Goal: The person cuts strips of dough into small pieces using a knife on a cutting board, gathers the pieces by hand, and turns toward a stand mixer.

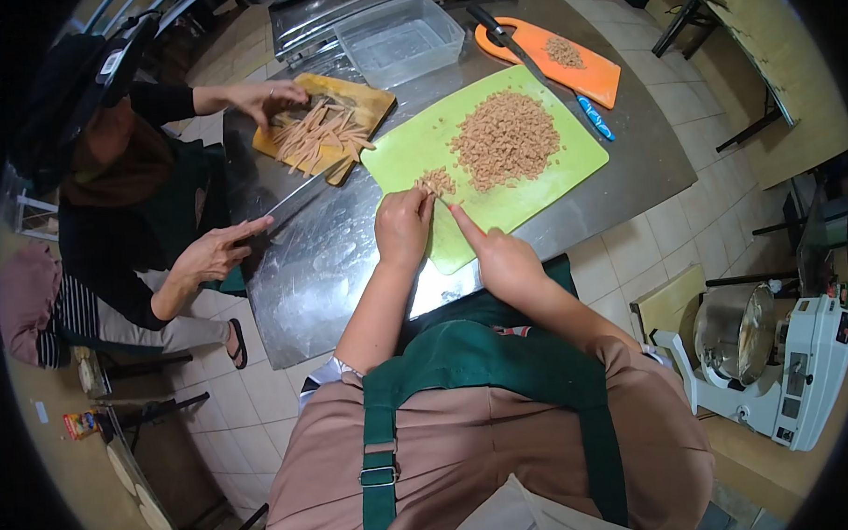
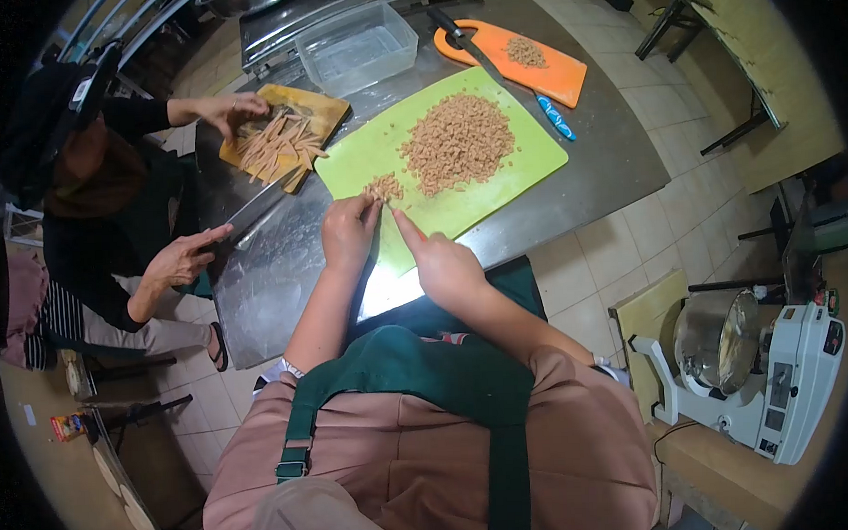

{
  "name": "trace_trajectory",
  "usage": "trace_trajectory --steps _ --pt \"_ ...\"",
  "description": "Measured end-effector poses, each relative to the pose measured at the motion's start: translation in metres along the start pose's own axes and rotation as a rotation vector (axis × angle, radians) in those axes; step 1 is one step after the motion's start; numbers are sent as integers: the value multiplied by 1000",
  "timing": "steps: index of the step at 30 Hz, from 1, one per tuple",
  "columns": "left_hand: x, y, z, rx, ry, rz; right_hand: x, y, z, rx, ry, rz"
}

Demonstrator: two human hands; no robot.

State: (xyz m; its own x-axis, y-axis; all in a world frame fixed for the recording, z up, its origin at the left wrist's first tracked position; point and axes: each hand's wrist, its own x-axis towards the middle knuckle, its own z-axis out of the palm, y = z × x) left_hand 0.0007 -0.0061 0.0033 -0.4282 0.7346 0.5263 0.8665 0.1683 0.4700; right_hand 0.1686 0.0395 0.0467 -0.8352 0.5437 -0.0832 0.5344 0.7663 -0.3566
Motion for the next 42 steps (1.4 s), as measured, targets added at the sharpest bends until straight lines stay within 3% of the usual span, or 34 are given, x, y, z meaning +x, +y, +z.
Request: trace_trajectory --steps 11,14,29,42 --pt "1 -1 -4 -163 24 -20 -19 17 -13 92 -86 31" --pt "2 -4 -5 -158 -25 -29 -12 16 -16 111 -4 73" --pt "1 -3 -4 -62 -44 -26 21 2 0 31 -21 -17" --pt "-3 0 -2 -28 -31 30 -29 10 -20 91 -104 62"
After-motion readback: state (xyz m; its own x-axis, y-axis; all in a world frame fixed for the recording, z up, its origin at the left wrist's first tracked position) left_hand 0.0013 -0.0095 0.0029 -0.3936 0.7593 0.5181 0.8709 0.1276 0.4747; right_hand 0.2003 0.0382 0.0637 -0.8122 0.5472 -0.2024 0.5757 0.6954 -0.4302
